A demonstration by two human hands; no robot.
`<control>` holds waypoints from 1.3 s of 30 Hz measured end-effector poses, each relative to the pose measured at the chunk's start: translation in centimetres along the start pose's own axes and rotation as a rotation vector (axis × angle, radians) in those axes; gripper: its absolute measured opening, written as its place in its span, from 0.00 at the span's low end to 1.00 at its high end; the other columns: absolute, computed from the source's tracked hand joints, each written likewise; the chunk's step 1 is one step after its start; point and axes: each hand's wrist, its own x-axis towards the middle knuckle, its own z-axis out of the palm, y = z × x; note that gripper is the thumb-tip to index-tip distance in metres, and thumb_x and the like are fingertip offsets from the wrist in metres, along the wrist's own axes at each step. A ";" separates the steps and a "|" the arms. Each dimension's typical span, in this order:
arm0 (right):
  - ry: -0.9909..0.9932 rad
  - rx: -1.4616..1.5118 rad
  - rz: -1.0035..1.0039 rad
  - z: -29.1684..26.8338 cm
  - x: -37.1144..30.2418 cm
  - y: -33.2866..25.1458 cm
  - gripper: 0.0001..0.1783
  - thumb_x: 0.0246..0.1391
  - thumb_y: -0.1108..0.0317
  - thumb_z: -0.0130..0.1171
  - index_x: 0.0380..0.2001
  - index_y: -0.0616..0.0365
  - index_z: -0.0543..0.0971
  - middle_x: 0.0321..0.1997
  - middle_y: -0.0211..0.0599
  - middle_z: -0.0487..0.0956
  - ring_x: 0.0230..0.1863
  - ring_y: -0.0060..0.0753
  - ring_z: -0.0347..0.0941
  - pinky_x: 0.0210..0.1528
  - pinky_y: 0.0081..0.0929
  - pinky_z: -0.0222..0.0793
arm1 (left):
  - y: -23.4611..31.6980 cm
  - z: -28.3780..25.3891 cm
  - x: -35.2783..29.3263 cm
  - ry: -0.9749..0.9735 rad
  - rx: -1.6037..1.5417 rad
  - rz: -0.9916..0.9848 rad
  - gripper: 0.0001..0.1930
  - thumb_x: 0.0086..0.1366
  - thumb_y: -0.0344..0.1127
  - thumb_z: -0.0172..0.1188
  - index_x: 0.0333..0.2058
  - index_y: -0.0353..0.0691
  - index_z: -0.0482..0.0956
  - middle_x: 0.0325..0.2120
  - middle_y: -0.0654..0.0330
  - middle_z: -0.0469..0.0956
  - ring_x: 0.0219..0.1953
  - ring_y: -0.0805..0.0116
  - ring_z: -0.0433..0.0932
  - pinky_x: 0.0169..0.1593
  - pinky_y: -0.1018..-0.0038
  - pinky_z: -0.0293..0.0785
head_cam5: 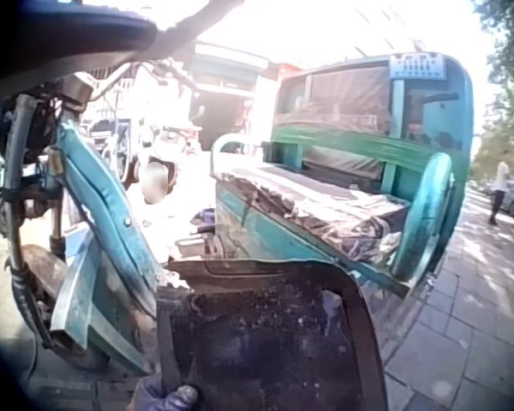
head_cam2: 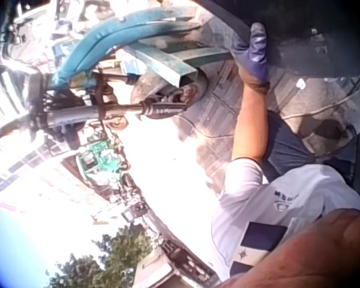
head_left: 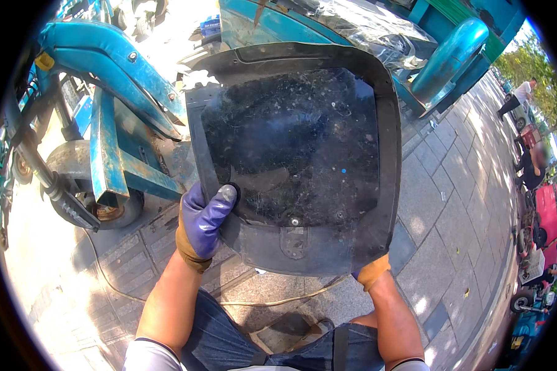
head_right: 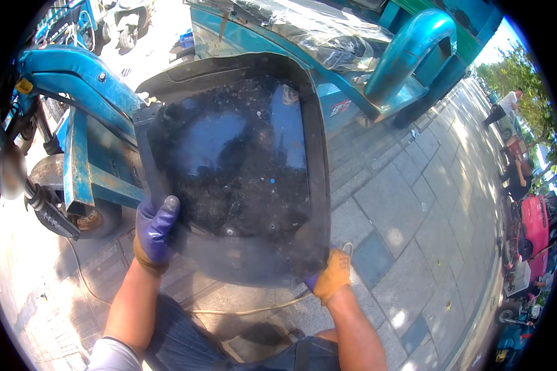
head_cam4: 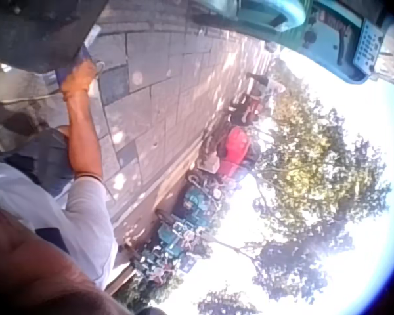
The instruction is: The person welds a black metal part using a handheld welding torch. They hold the part with one hand and the torch with the other, applying heat to specific areas while sparks fly. The person occasionally pauses to inspect the part and reposition it before continuing the welding process.
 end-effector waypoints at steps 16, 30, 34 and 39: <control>-0.064 0.244 0.172 -2.3 0.4 -4.5 0.24 0.57 0.54 0.68 0.48 0.61 0.81 0.35 0.43 0.84 0.36 0.33 0.81 0.40 0.32 0.75 | -0.2 -2.9 2.4 0.252 -0.562 -0.107 0.20 0.73 0.44 0.56 0.57 0.39 0.76 0.49 0.53 0.82 0.51 0.62 0.81 0.54 0.62 0.79; -0.068 0.106 0.180 -1.7 0.4 -2.8 0.25 0.54 0.48 0.64 0.46 0.56 0.83 0.41 0.48 0.85 0.43 0.52 0.82 0.45 0.41 0.75 | 0.1 -0.9 0.7 0.087 -0.012 0.042 0.13 0.70 0.37 0.63 0.49 0.38 0.80 0.40 0.65 0.82 0.41 0.76 0.79 0.47 0.76 0.75; 0.040 -0.134 -0.056 -0.4 -0.2 -0.2 0.15 0.51 0.57 0.62 0.39 0.52 0.85 0.40 0.46 0.85 0.42 0.54 0.80 0.45 0.44 0.73 | 0.1 0.2 -0.5 0.032 0.115 -0.007 0.11 0.67 0.36 0.67 0.43 0.36 0.82 0.36 0.66 0.83 0.38 0.78 0.78 0.45 0.77 0.74; 0.017 -0.139 -0.071 -0.2 -0.3 0.3 0.14 0.50 0.58 0.62 0.38 0.52 0.85 0.37 0.44 0.84 0.39 0.53 0.80 0.42 0.43 0.73 | 0.3 0.5 -0.5 -0.003 0.182 -0.020 0.14 0.67 0.37 0.67 0.46 0.35 0.81 0.37 0.65 0.83 0.38 0.77 0.78 0.45 0.76 0.74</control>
